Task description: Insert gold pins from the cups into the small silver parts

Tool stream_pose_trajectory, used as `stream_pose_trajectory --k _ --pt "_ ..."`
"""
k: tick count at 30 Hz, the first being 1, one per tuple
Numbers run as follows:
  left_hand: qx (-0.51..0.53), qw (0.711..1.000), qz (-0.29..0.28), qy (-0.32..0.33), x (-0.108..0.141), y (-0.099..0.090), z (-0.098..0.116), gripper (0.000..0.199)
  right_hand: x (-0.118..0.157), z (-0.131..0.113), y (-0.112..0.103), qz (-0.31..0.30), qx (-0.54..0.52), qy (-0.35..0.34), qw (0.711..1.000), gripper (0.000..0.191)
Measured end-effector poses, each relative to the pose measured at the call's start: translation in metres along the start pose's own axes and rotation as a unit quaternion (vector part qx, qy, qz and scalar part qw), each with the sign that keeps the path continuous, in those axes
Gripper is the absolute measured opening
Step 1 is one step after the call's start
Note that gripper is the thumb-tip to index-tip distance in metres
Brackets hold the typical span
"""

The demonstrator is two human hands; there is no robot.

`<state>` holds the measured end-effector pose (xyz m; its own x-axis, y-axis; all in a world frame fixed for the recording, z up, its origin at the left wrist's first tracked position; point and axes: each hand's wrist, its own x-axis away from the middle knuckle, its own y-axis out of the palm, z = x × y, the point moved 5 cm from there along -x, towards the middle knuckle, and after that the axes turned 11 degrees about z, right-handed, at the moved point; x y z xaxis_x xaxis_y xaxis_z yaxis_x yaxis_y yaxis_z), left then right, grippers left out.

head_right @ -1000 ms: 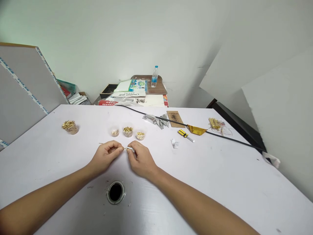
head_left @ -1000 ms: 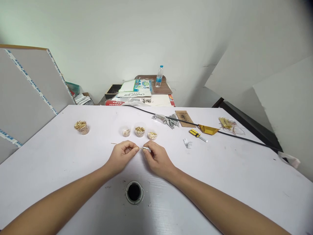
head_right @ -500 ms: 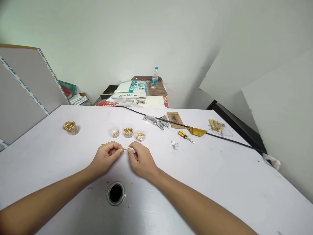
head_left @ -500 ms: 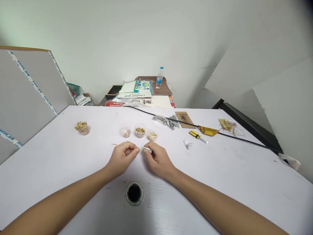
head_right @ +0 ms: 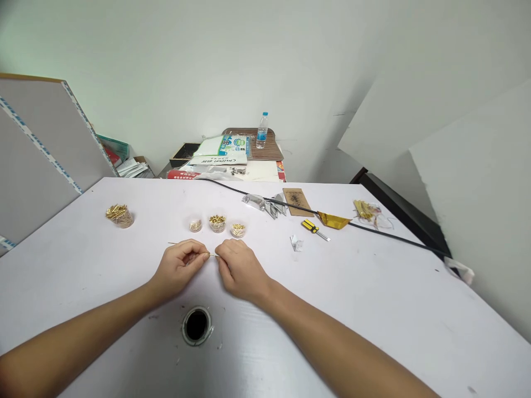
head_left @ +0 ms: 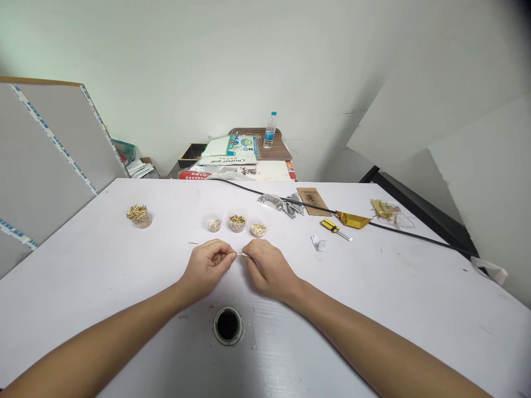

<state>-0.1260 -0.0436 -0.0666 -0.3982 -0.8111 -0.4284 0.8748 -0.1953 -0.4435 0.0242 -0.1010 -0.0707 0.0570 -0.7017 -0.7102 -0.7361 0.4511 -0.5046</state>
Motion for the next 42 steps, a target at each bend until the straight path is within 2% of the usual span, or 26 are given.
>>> stream_pose_trajectory --k 2,5,7,9,13,15,23,31,36,39,42 --pt "0.006 1.000 -0.007 -0.003 0.000 0.000 -0.001 0.015 -0.001 0.002 0.000 -0.014 -0.023 0.038 0.999 0.015" --pt "-0.005 1.000 -0.005 0.020 0.000 -0.001 -0.001 0.015 -0.001 0.011 0.004 -0.054 -0.089 0.176 0.979 0.015" --pt "-0.015 0.999 -0.003 0.036 -0.001 -0.001 0.001 0.015 0.000 0.013 0.007 -0.080 -0.116 0.229 0.963 0.016" --pt "-0.021 0.999 -0.004 0.045 -0.001 -0.002 0.003 0.014 0.000 0.012 0.007 -0.077 -0.107 0.211 0.969 0.016" --pt "-0.030 0.998 -0.016 0.056 -0.002 -0.001 0.005 0.014 -0.002 0.001 0.003 -0.055 -0.014 0.031 0.998 0.014" --pt "-0.032 0.998 -0.020 0.059 -0.002 0.000 0.005 0.015 -0.001 -0.001 0.003 -0.055 0.001 0.004 0.998 0.014" --pt "-0.029 0.996 -0.024 0.078 -0.005 -0.002 0.002 0.013 0.000 0.008 0.002 -0.026 -0.039 0.081 0.996 0.012" --pt "-0.052 0.996 -0.032 0.065 -0.003 -0.002 0.003 0.016 0.004 0.006 0.005 -0.033 -0.016 0.060 0.997 0.015" --pt "-0.051 0.995 -0.028 0.084 -0.001 -0.002 0.006 0.017 0.005 0.004 0.005 -0.045 -0.013 0.052 0.998 0.015" --pt "-0.053 0.994 -0.027 0.094 -0.001 0.001 0.006 0.014 0.005 0.006 0.005 -0.039 -0.026 0.070 0.996 0.015" --pt "-0.054 0.992 -0.022 0.111 -0.003 0.001 0.006 0.014 0.005 0.012 0.005 -0.020 -0.041 0.117 0.992 0.014"
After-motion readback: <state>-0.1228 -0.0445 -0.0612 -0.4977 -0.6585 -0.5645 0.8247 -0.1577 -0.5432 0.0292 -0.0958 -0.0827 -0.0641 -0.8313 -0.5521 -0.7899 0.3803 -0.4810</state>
